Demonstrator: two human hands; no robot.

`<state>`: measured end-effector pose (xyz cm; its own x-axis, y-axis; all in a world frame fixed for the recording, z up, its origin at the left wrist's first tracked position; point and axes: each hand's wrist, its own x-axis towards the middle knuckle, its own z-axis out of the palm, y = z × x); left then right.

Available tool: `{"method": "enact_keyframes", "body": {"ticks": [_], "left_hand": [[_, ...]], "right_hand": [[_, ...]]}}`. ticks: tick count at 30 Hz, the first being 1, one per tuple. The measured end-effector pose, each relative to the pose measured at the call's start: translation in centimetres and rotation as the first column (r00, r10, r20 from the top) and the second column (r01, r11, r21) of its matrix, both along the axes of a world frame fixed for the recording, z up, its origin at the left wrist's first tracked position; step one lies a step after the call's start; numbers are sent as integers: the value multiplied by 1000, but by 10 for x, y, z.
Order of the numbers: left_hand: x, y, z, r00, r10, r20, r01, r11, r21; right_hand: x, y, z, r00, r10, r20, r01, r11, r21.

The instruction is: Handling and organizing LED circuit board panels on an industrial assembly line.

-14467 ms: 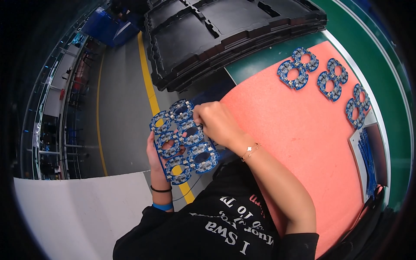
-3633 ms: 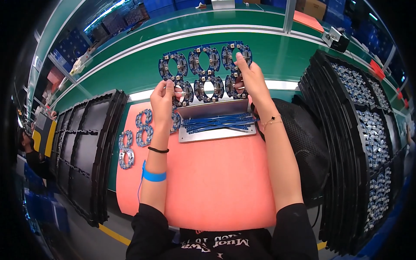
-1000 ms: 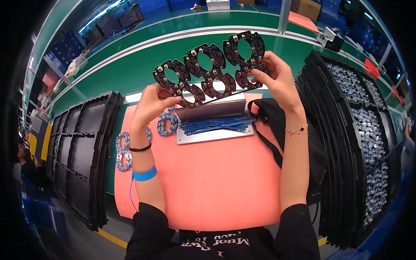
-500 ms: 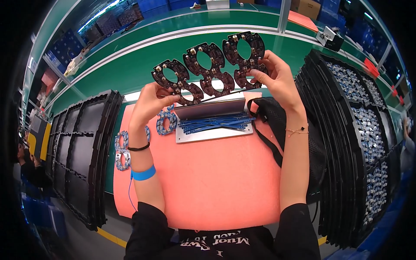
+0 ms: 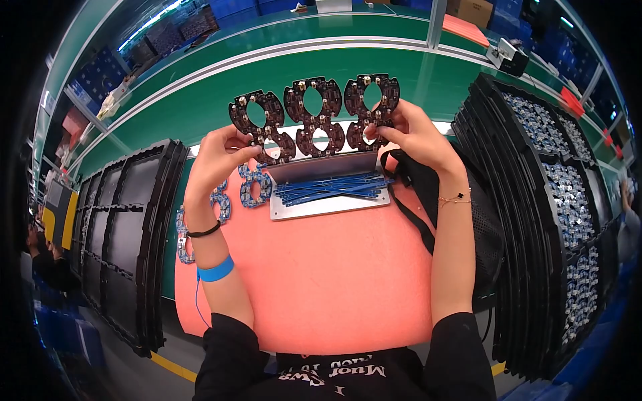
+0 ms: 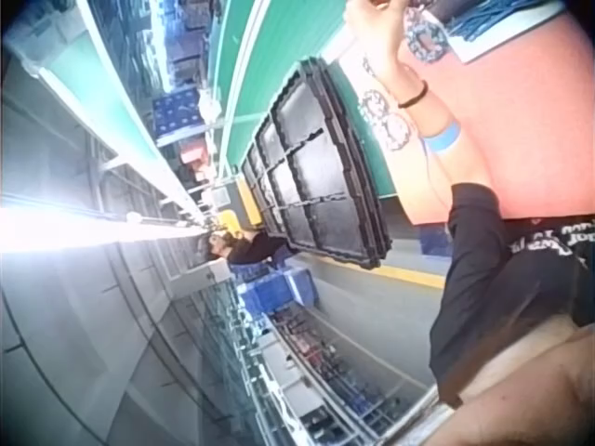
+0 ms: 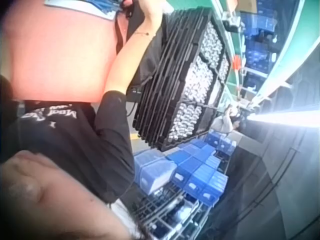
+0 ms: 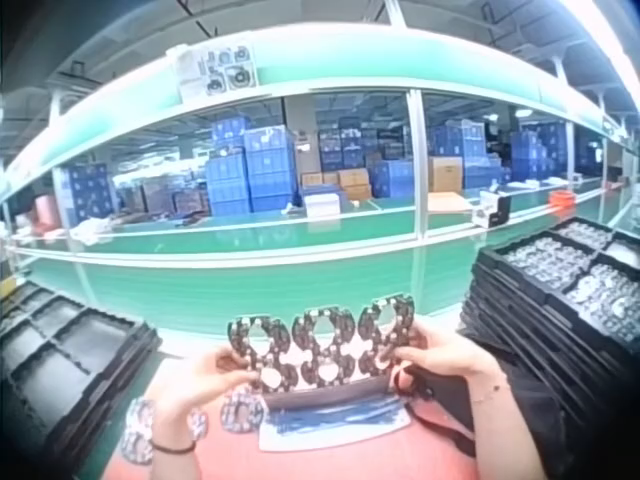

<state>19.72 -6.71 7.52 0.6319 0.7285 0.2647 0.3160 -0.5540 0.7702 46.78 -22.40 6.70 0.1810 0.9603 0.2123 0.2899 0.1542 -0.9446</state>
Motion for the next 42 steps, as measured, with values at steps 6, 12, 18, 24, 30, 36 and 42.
{"method": "enact_keyframes", "body": {"ticks": [6,12,18,24,30,36,42], "left_hand": [[3,-4,1,998,-34,-45,30,996,-87],[4,5,-10,996,-83,-9,82,992,-90],[3,15,-28,985,-156,79,165,977,-138],[11,14,-34,979,-160,124,181,966,-183],[19,17,-38,980,-119,157,154,960,-236],[21,19,-44,986,-93,141,131,948,-291],[21,23,-56,984,-29,176,106,890,-444]], "right_hand": [[-2,0,-4,999,-33,15,34,996,-84],[-16,20,-25,951,-146,-271,187,973,134],[-20,49,-25,903,-388,-186,380,922,-79],[-8,61,-45,860,-442,-256,387,891,-240],[-1,56,-43,942,-317,-108,334,903,270],[-35,46,-7,909,-182,-376,260,951,169],[-56,62,-6,962,-252,107,225,950,215]]}}
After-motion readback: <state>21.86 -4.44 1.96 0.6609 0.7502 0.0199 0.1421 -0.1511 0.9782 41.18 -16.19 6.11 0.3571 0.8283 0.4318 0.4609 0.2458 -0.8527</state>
